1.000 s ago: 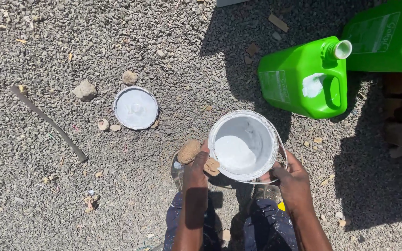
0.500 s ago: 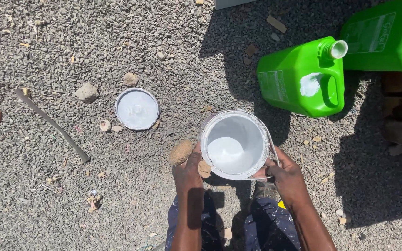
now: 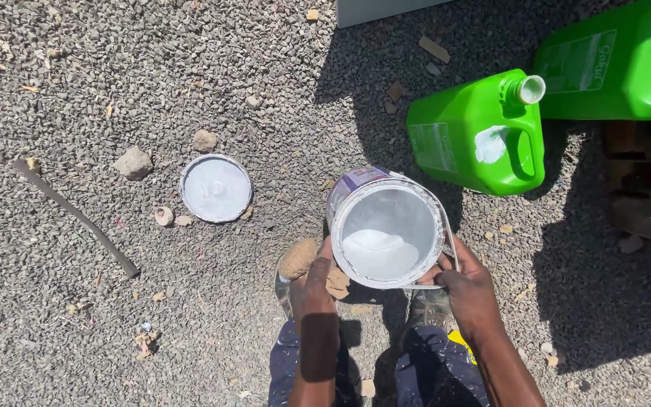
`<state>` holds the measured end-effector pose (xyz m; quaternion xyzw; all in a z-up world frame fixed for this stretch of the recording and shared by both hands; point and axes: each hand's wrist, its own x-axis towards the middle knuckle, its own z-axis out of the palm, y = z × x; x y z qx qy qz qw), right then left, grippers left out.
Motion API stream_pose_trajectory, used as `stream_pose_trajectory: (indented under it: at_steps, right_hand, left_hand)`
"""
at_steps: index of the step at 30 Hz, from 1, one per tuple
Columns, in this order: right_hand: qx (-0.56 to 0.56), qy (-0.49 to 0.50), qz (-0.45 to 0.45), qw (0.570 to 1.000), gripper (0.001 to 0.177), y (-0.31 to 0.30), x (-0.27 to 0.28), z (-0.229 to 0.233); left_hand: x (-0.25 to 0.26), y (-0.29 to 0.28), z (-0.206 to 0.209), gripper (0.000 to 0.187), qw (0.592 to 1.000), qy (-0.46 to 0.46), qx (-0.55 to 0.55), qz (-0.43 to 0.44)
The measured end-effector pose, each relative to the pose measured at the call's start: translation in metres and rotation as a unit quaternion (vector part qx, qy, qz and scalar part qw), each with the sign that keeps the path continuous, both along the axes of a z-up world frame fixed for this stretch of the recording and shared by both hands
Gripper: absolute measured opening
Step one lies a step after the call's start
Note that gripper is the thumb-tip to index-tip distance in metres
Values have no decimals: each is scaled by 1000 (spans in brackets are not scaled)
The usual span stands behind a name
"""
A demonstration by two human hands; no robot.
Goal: The person pours a liquid from a green jerrycan into a white paint bucket and stirs the mixture with a sponge. They then dip the sponge into the bucket and apply the white paint to the edges and surface of a white cabinet door resting on a cardboard box.
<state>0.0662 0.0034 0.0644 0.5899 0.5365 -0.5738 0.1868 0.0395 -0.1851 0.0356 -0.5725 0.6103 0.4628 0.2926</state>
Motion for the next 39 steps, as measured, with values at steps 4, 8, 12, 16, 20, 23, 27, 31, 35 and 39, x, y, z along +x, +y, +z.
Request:
stream_pose_trajectory:
  at_steps: [4,8,12,16,20,23,27,31,35,39]
  right_hand:
    - [-22,-62,45,997,86,-4,-20,30]
    - [27,-60,37,997,83,-7,-29,37]
    - [-12,-61,54,997,87,-12,-20,27]
    - [56,-75,14,996,84,-7,-30,43]
    - [13,0,55,998,92,-12,-18,29]
    - [22,-42,62,997,89,-13,-23,40]
    - [19,37,155,987,88,-27,-18,46]
    - [-20,-57,205,977,91,-26,-13,27]
    - [-2,-43,134,990,90,-19,-17,27]
    - [-77,-77,185,977,90,-29,-10,17]
  left_hand:
    - [28,-10,-25,70,996,62,-10,-58]
    - [14,-3,-23,12,948,172,-32,-266]
    - [14,-14,-2,65,997,70,4,-34]
    - [-10,9,24,46,993,42,105,-43]
    - [-18,-3,46,41,999,22,8,-39]
    - [37,-15,-49,41,951,180,-7,-249]
    - [-5,6,36,51,993,98,65,20]
    - [21,-8,14,99,994,-41,26,102]
    - [26,-6,-9,49,988,118,90,-34]
    - [14,-13,39,52,996,19,32,84]
